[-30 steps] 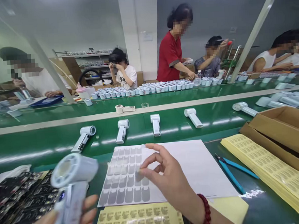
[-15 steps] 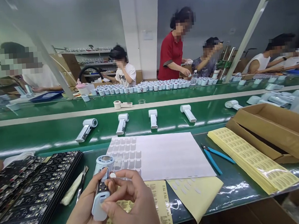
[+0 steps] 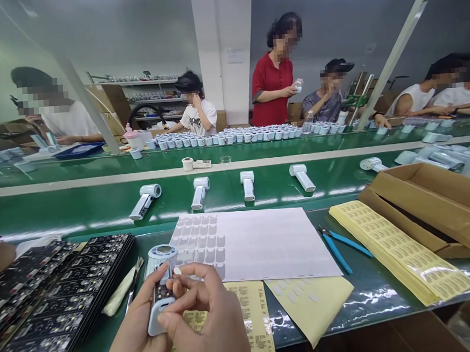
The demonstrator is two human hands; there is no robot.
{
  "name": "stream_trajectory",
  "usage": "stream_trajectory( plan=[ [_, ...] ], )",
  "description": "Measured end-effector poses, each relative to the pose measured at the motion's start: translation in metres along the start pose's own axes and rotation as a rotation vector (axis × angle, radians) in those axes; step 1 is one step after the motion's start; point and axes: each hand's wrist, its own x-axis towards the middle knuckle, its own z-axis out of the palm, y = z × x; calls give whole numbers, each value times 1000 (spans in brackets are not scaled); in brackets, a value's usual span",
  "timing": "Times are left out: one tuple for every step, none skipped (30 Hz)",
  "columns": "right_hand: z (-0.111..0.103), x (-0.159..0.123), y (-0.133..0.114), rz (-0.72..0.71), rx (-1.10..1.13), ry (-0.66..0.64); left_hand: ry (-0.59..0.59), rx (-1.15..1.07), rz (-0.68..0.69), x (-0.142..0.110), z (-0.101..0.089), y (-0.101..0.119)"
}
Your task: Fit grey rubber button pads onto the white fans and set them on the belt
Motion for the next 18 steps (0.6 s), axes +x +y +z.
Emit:
stream_trajectory(
  plan=[
    [1,-2,3,-57,-47,9,-4,-28,-16,-1,-1,-1],
    [1,-3,5,-130,-98,19,-7,-53,-34,-2,-1,-2],
    [2,-5,8,-206,-150,37,-7,-71,-51,-3,-1,-2],
    [1,-6,9,-267,-198,65,0,-77,-73,-6,-1,-3],
    [0,-6,10,-289,-233,99,9,-75,-99,-9,-1,-3],
    [-2,-5,11,-264,-241,126,16,-60,-127,-12,-1,-2],
    [-6,-4,10,-199,-216,136,19,-36,-148,-14,0,-1],
    [-11,-3,9,-118,-161,125,8,-7,-165,-17,0,0],
    [-19,-1,8,-45,-91,99,-24,35,-170,-18,0,0],
    [-27,1,8,3,-24,68,-70,93,-154,-19,-1,1],
    [-38,3,7,18,18,51,-113,170,-111,-18,-3,1],
    [-49,4,8,9,18,54,-137,269,-47,-16,-6,0],
    [-61,4,8,-7,-26,73,-145,383,30,-12,-9,-2],
    [-73,3,10,-15,-103,96,-137,502,109,-7,-14,-4],
    [-84,1,12,-9,-194,112,-118,609,177,-2,-19,-7],
    [-94,-2,14,6,-283,119,-103,693,220,4,-24,-11],
    [-103,-5,17,26,-360,117,-100,751,242,11,-30,-15],
    [-110,-10,20,47,-420,111,-110,784,252,17,-36,-18]
  ],
)
